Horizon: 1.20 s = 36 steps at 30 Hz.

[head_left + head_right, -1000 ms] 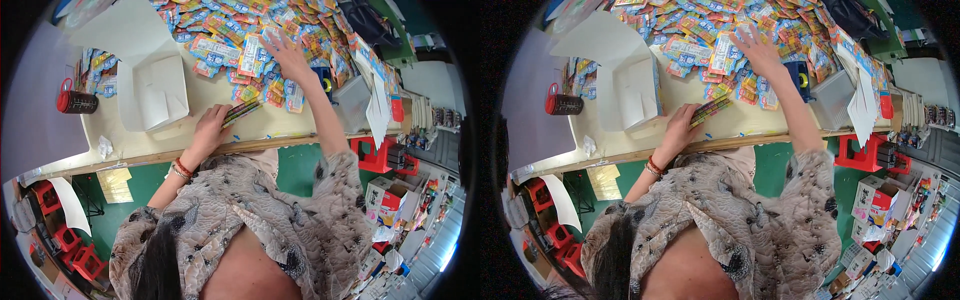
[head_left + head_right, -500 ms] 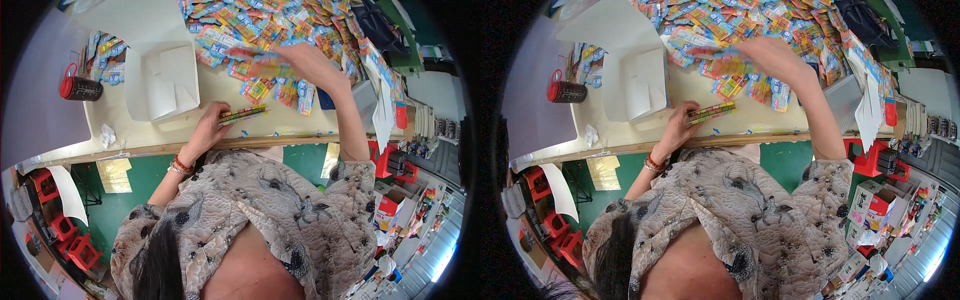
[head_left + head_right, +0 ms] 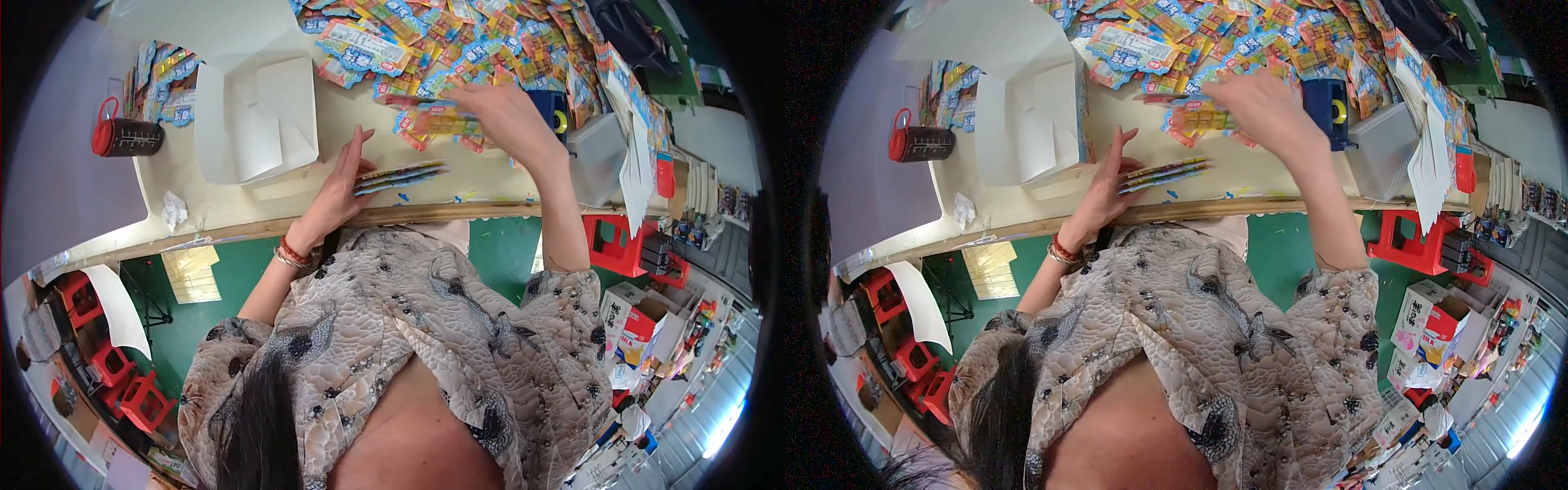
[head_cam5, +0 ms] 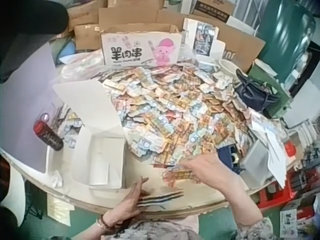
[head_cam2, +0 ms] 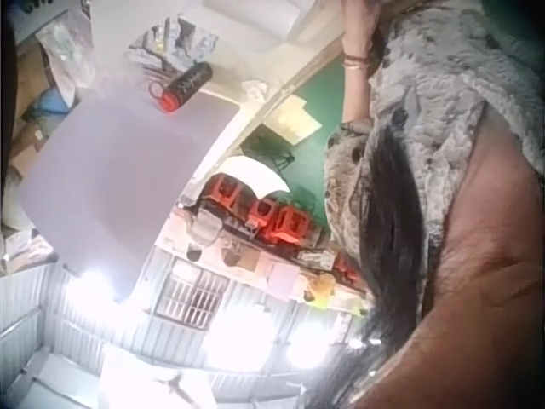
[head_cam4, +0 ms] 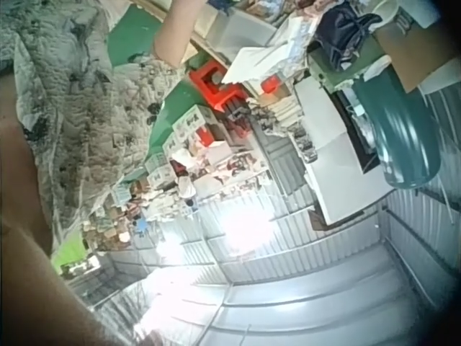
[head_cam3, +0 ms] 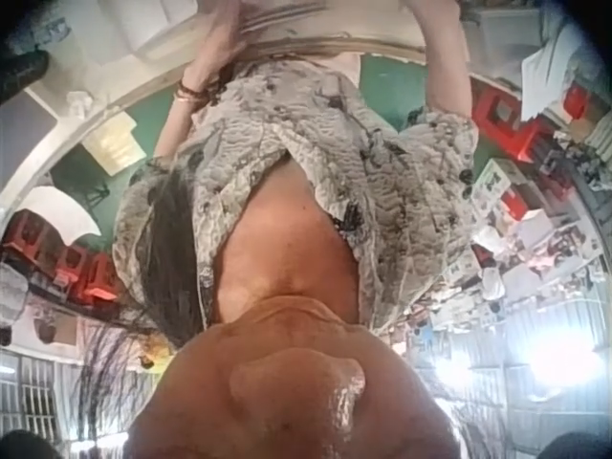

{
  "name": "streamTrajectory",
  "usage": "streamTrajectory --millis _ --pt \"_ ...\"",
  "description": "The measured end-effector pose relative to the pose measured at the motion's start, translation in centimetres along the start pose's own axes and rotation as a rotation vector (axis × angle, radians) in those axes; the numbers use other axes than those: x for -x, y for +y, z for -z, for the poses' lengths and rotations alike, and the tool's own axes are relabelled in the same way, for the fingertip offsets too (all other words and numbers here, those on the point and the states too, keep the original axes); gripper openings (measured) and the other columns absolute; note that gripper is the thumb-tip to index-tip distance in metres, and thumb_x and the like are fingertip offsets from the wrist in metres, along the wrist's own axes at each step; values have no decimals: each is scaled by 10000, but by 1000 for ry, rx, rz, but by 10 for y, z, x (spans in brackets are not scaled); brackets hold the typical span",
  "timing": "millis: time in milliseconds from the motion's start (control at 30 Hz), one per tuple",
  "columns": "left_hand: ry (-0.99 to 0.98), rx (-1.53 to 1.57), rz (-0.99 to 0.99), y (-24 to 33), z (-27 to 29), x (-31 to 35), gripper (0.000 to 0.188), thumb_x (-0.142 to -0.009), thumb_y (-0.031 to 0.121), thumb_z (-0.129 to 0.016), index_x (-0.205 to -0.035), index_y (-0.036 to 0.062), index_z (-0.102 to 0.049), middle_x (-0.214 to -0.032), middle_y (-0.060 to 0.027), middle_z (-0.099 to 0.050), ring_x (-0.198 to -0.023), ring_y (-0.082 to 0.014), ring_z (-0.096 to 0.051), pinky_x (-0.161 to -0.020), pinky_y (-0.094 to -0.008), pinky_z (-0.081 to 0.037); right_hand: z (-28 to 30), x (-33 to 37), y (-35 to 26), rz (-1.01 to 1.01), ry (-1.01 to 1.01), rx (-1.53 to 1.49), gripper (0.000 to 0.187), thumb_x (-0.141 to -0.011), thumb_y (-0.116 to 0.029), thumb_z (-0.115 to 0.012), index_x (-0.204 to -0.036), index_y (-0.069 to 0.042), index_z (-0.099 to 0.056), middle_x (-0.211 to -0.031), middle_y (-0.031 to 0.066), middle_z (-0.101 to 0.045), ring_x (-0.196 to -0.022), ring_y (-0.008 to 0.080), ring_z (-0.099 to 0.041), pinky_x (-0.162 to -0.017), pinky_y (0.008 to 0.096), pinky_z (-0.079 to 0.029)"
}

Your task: Packing small colorful product packets into cardboard display boxes at a workbench.

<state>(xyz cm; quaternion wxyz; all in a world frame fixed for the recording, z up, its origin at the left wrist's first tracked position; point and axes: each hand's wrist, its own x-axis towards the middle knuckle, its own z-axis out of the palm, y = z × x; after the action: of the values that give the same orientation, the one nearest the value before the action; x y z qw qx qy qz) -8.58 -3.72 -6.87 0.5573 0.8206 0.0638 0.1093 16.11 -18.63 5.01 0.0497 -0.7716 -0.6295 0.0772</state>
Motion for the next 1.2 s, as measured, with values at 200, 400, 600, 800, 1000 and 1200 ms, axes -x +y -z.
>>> streamTrajectory --millis 200,400,600,800,1000,1200 --pt "238 -132 119 2 -10 3 1084 -666 -32 -780 -1494 43 -83 -1388 -187 -390 -1009 -244 -580 -861 -337 -531 -35 -8 -37 247 -41 -50 350 -790 -30 -557 -1131 -93 -602 -877 83 -626 -915 271 -618 -796 411 -454" --pt "161 454 306 2 -10 -5 1005 -648 78 -840 -1446 36 -231 -1264 -159 -509 -1140 -264 -524 -953 -379 -465 -27 1 -26 -46 -74 -481 557 -786 -177 -695 -1311 -123 -517 -1061 117 -635 -1010 280 -604 -871 387 -460" --pt "106 -15 240 0 -5 -5 870 -715 109 -810 -1413 54 -295 -1295 -167 -508 -1181 -250 -525 -967 -360 -470 -62 68 -3 -310 76 -782 844 -752 -289 -772 -1454 -129 -332 -1396 94 -454 -1304 224 -426 -1054 364 -356" --pt "31 212 243 2 -2 -4 886 -711 120 -823 -1413 51 -287 -1315 -159 -500 -1181 -241 -530 -994 -371 -454 -125 69 -49 -403 730 -1459 799 -897 -400 -618 -1494 -90 -187 -1503 127 -292 -1399 284 -280 -1137 415 -213" --pt "2 72 125 -5 -2 -4 838 -710 135 -831 -1362 23 -316 -1305 -155 -512 -1184 -239 -529 -995 -364 -448 -135 46 -83 -450 889 -1498 702 -969 -413 -473 -1497 -72 -160 -1523 125 -253 -1409 252 -260 -1138 394 -198" --pt "38 183 209 -8 -2 -5 834 -696 119 -844 -1327 15 -308 -1261 -146 -530 -1156 -213 -543 -991 -357 -454 -135 55 -64 -419 568 -1247 603 -994 -382 -428 -1455 -20 -281 -1503 131 -304 -1373 213 -311 -1121 356 -229"
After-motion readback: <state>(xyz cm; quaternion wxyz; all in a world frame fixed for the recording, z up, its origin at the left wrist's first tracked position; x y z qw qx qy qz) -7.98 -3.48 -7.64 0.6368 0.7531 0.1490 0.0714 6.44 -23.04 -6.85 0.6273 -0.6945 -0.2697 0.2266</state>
